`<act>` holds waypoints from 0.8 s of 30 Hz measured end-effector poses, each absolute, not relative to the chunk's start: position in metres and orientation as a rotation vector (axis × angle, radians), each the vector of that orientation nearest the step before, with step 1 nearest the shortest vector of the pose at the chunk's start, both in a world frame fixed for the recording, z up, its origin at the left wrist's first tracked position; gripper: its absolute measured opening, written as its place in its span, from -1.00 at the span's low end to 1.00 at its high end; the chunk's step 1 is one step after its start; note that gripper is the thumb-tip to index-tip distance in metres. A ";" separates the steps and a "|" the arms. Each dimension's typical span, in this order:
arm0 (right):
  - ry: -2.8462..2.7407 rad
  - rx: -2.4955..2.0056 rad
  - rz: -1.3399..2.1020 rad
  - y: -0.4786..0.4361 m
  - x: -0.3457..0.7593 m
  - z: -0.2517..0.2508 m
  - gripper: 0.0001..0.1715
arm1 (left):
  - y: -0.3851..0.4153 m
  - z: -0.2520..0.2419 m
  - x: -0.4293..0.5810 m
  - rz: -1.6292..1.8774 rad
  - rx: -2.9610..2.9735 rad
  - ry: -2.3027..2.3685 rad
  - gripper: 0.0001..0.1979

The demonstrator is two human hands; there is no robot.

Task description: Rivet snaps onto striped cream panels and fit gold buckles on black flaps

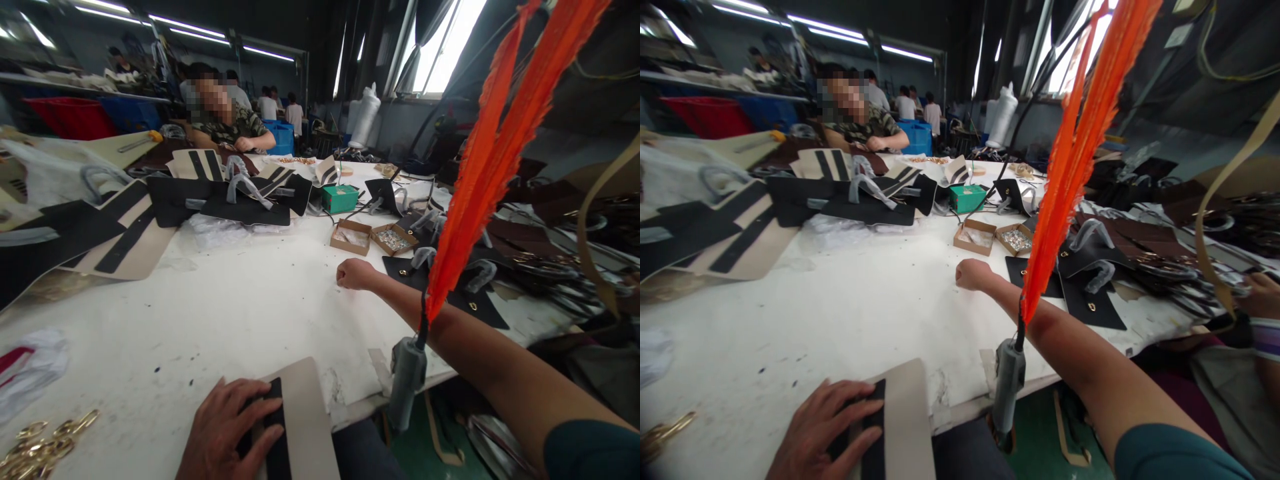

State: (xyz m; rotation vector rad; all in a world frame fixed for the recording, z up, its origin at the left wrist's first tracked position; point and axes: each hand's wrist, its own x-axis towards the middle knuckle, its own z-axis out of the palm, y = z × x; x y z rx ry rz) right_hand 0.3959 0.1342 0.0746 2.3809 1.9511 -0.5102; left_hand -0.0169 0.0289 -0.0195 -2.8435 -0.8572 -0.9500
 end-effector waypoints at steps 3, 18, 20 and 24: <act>1.918 2.367 -0.532 0.136 0.396 0.078 -0.79 | 0.028 -0.018 -0.016 -0.972 -2.833 -0.876 -0.73; 1.994 2.541 -0.842 0.133 0.400 0.076 -0.91 | 0.028 -0.017 -0.016 -0.973 -2.804 -0.833 -0.75; 2.038 2.634 -0.864 0.134 0.407 0.072 -0.91 | 0.028 -0.018 -0.016 -0.975 -2.807 -0.824 -0.73; 2.065 2.862 -0.809 0.142 0.430 0.065 -0.76 | 0.028 -0.016 -0.015 -0.971 -2.804 -0.821 -0.73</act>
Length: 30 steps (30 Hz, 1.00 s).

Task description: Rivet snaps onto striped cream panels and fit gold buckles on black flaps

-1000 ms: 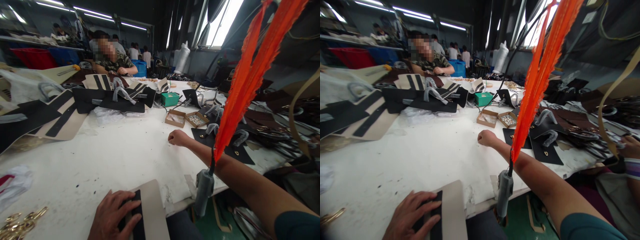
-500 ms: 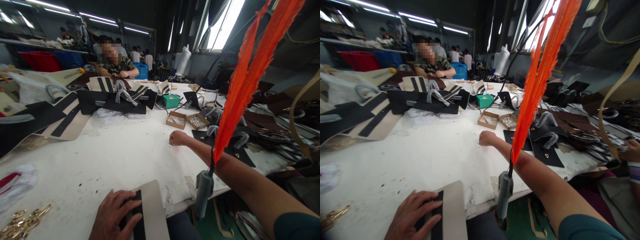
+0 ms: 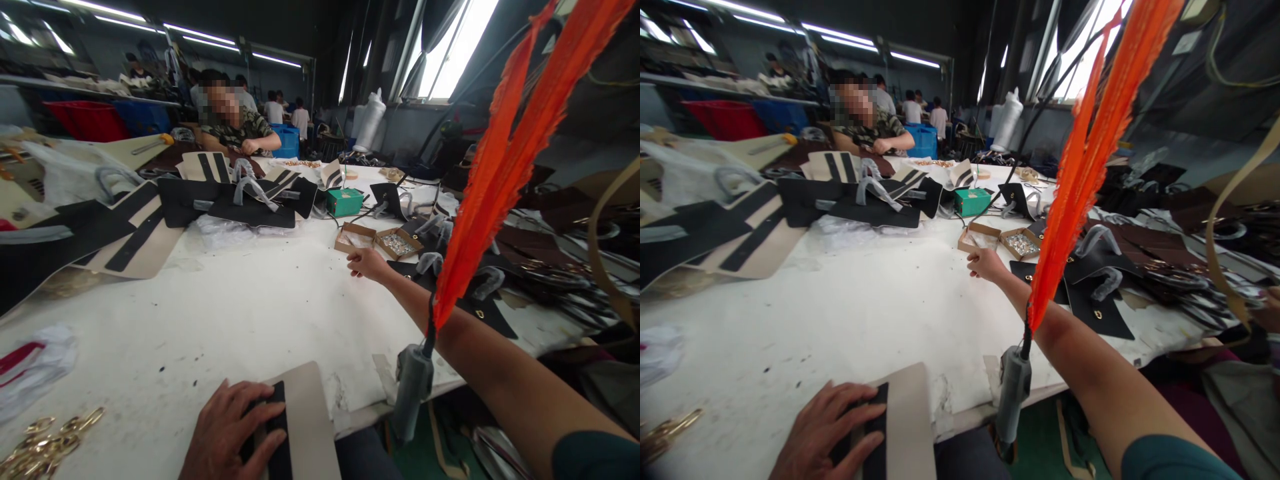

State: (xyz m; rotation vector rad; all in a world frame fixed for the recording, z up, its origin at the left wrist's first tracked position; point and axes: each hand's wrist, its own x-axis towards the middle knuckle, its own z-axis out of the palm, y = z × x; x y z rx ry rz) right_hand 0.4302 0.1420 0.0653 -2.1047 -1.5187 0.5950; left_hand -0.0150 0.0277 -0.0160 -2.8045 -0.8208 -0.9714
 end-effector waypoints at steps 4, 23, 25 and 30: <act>-1.480 -2.141 0.508 0.151 0.447 0.057 -0.78 | 0.027 -0.013 -0.014 -1.004 -2.775 -0.817 -0.69; -1.641 -2.516 0.366 0.184 0.435 0.058 -0.71 | 0.033 -0.016 -0.020 -0.941 -2.712 -0.735 -0.70; -1.637 -2.554 0.379 0.187 0.433 0.060 -0.68 | 0.035 -0.019 -0.021 -0.952 -2.710 -0.720 -0.70; -1.620 -2.574 0.422 0.186 0.436 0.063 -0.69 | 0.035 -0.021 -0.022 -0.952 -2.711 -0.698 -0.69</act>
